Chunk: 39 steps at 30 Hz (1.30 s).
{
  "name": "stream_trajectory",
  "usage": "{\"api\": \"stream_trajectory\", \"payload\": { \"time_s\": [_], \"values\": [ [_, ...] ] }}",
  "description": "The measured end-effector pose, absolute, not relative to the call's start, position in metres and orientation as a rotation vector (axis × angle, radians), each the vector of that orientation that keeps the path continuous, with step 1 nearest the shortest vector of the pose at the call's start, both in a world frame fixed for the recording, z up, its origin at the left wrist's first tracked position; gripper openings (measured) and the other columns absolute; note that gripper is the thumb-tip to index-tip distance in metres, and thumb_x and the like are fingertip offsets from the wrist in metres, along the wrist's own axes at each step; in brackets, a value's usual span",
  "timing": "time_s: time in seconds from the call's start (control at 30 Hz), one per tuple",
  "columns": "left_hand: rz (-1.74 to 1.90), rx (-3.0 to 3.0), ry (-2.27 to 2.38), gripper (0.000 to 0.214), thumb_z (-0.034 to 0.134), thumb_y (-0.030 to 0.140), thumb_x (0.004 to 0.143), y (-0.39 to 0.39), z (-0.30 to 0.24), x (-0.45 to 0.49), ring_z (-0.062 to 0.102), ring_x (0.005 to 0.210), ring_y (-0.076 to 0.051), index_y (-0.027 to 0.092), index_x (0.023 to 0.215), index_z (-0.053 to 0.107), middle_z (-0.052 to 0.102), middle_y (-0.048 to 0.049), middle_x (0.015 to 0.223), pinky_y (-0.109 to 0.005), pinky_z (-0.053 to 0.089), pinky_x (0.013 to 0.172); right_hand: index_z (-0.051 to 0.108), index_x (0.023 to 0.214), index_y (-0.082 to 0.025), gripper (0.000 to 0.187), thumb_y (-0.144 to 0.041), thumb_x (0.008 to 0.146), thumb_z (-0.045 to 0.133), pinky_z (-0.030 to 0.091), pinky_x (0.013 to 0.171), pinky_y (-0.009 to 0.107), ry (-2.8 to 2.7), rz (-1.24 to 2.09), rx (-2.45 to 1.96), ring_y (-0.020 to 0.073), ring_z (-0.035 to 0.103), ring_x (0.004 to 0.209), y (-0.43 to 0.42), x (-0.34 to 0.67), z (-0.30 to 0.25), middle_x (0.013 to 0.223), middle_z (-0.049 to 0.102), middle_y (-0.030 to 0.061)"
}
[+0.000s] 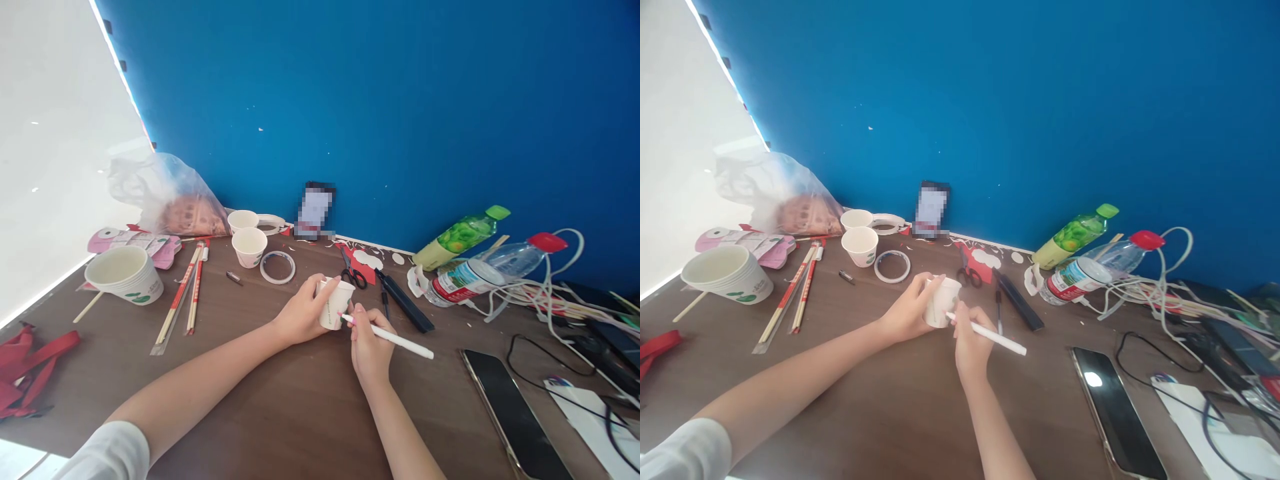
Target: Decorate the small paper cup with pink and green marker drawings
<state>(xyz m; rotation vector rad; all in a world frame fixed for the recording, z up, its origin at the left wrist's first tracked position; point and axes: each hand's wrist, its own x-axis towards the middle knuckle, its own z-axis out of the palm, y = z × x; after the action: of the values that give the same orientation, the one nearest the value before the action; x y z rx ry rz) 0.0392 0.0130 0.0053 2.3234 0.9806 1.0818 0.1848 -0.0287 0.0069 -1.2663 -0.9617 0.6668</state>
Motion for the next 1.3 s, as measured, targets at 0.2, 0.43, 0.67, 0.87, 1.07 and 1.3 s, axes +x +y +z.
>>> {"api": "stream_trajectory", "payload": {
  "time_s": [0.2,0.43,0.67,0.87,1.07,1.3],
  "values": [
    [1.111,2.325,0.97,0.086,0.068,0.029,0.078,0.0129,0.0046,0.0389,0.049,0.122,-0.031,0.023,0.148,0.018,0.035,-0.0167,0.132,-0.042,0.048,0.098,0.045,0.049,-0.021,0.045,-0.047,0.078,0.068,0.044,0.058,0.029,-0.981,0.674,-1.27,0.0088,0.038,0.04,-0.0288,0.1857,0.0067,0.038,0.04,-0.0083],
    [1.125,2.341,0.971,0.089,0.069,0.028,0.076,0.014,0.0035,0.0394,0.048,0.122,-0.031,0.023,0.148,0.017,0.035,-0.0159,0.131,-0.042,0.049,0.098,0.045,0.048,-0.021,0.045,-0.044,0.079,0.067,0.041,0.056,0.027,-0.984,0.703,-1.276,0.0088,0.039,0.042,-0.0287,0.1879,0.0036,0.039,0.04,-0.0081],
    [1.144,2.331,0.986,0.09,0.07,0.029,0.076,0.0141,0.0022,0.0398,0.05,0.121,-0.03,0.023,0.148,0.017,0.035,-0.0155,0.13,-0.042,0.049,0.098,0.045,0.047,-0.021,0.044,-0.044,0.079,0.067,0.043,0.056,0.028,-1.033,0.697,-1.259,0.0093,0.037,0.041,-0.0279,0.1889,0.0039,0.039,0.039,-0.0082],
    [1.118,2.312,0.994,0.09,0.072,0.029,0.075,0.0134,0.0041,0.0391,0.051,0.12,-0.029,0.022,0.148,0.019,0.035,-0.0159,0.131,-0.04,0.05,0.097,0.041,0.046,-0.022,0.047,-0.042,0.079,0.067,0.046,0.059,0.029,-1.066,0.731,-1.243,0.0094,0.038,0.042,-0.0277,0.1908,0.0041,0.039,0.04,-0.008],
    [1.112,2.294,0.989,0.092,0.073,0.033,0.075,0.0149,0.0027,0.0387,0.05,0.123,-0.03,0.024,0.148,0.017,0.034,-0.0156,0.132,-0.041,0.048,0.099,0.04,0.045,-0.022,0.047,-0.041,0.079,0.067,0.049,0.062,0.03,-1.086,0.744,-1.259,0.0096,0.039,0.041,-0.0271,0.192,0.0041,0.038,0.039,-0.0079],
    [1.063,2.184,0.992,0.102,0.079,0.033,0.069,0.0185,0.0064,0.0351,0.049,0.125,-0.031,0.024,0.148,0.016,0.035,-0.0146,0.131,-0.043,0.047,0.102,0.04,0.044,-0.022,0.047,-0.041,0.077,0.069,0.053,0.066,0.035,-1.133,0.756,-1.268,0.0099,0.038,0.041,-0.0269,0.1915,0.0049,0.037,0.038,-0.0083]
  ]
}}
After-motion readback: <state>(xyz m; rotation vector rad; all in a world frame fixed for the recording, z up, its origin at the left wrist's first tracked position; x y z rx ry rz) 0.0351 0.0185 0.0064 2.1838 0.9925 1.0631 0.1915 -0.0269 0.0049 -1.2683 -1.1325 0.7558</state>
